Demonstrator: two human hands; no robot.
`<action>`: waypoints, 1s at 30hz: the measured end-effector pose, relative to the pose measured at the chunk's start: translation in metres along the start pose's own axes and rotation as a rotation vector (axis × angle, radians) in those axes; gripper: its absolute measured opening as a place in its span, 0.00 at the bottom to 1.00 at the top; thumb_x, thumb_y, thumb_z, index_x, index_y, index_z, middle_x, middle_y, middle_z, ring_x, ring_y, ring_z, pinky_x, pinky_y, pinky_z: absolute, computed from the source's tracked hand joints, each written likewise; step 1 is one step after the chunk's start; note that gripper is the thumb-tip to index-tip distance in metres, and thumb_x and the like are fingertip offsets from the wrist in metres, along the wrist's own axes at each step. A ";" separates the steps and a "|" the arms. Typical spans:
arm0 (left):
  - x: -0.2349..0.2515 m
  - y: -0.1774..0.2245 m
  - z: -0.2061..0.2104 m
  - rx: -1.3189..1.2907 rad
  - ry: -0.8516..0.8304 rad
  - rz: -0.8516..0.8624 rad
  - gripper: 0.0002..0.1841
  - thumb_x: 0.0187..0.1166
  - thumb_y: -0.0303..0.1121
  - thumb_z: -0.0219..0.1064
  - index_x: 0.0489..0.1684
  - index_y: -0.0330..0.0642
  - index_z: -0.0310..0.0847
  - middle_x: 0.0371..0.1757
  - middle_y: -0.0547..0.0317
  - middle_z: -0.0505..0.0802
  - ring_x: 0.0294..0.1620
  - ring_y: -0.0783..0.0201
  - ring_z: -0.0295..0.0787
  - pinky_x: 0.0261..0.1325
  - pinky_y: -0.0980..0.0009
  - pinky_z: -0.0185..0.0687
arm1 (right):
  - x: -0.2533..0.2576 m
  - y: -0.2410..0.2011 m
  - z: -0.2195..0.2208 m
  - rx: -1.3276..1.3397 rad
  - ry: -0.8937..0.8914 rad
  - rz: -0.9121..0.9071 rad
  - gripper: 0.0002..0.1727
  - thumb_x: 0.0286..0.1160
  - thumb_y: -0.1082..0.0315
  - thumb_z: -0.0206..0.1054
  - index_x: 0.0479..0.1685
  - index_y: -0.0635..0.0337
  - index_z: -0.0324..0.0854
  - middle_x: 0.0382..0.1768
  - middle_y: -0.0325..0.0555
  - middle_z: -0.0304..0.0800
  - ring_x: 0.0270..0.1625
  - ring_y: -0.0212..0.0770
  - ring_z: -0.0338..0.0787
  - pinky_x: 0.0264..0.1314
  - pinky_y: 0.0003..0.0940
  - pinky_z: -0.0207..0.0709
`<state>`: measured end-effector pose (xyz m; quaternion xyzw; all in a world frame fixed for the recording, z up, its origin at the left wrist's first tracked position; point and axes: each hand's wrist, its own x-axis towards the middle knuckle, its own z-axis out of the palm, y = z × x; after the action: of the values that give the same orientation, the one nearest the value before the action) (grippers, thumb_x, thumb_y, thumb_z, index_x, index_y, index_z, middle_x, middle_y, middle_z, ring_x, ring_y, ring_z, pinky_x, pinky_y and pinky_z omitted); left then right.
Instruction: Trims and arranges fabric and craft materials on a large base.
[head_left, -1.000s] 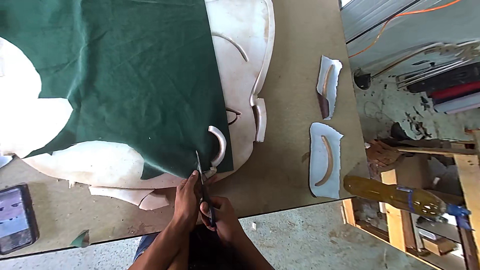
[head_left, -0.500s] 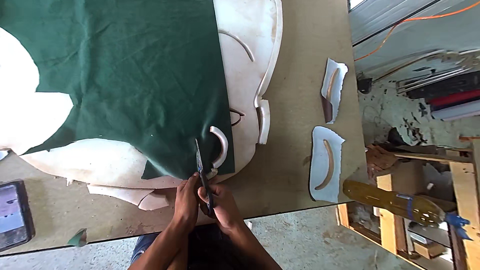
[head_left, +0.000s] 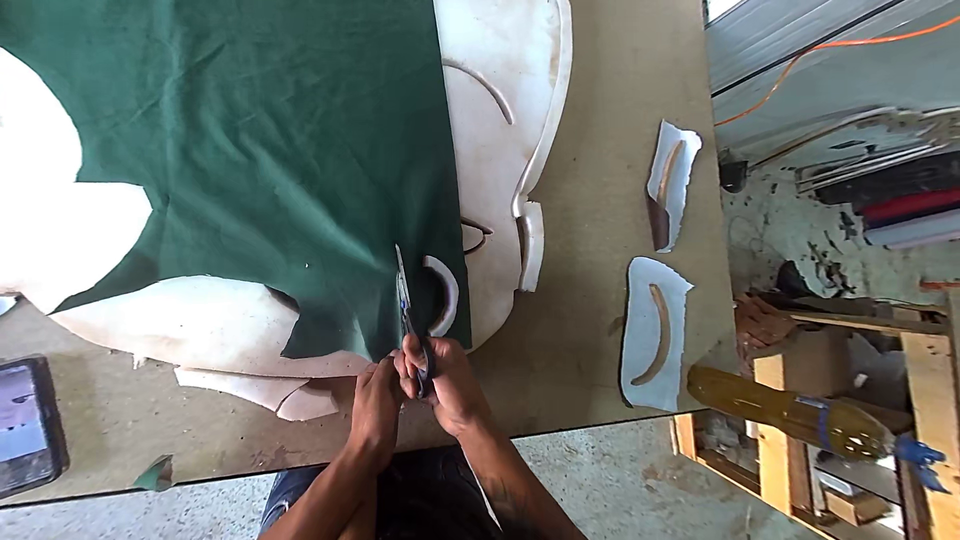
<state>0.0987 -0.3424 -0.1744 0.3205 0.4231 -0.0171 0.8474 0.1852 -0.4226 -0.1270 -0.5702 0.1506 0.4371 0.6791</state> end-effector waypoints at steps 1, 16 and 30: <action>0.000 0.000 0.000 -0.003 0.010 -0.002 0.23 0.92 0.32 0.40 0.30 0.37 0.80 0.25 0.58 0.87 0.30 0.66 0.86 0.39 0.66 0.87 | 0.005 -0.002 0.001 0.002 0.002 0.002 0.24 0.81 0.53 0.66 0.18 0.59 0.79 0.19 0.38 0.83 0.19 0.26 0.78 0.18 0.20 0.68; 0.001 0.007 0.004 -0.076 0.063 -0.118 0.19 0.95 0.31 0.44 0.50 0.23 0.77 0.41 0.38 0.95 0.43 0.49 0.97 0.53 0.54 0.94 | 0.048 -0.018 0.009 0.024 0.010 -0.005 0.26 0.83 0.45 0.65 0.27 0.59 0.82 0.22 0.41 0.81 0.17 0.27 0.72 0.16 0.19 0.60; 0.007 0.116 -0.052 0.034 0.123 0.404 0.28 0.95 0.48 0.29 0.66 0.48 0.76 0.40 0.60 0.95 0.36 0.64 0.94 0.46 0.62 0.93 | -0.002 -0.063 -0.089 -0.600 -0.308 0.132 0.32 0.64 0.30 0.72 0.40 0.53 0.85 0.34 0.32 0.89 0.34 0.26 0.85 0.36 0.24 0.79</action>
<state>0.1009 -0.2197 -0.1408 0.4135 0.4010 0.1655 0.8005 0.2586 -0.5019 -0.1123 -0.6607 -0.0524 0.5859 0.4663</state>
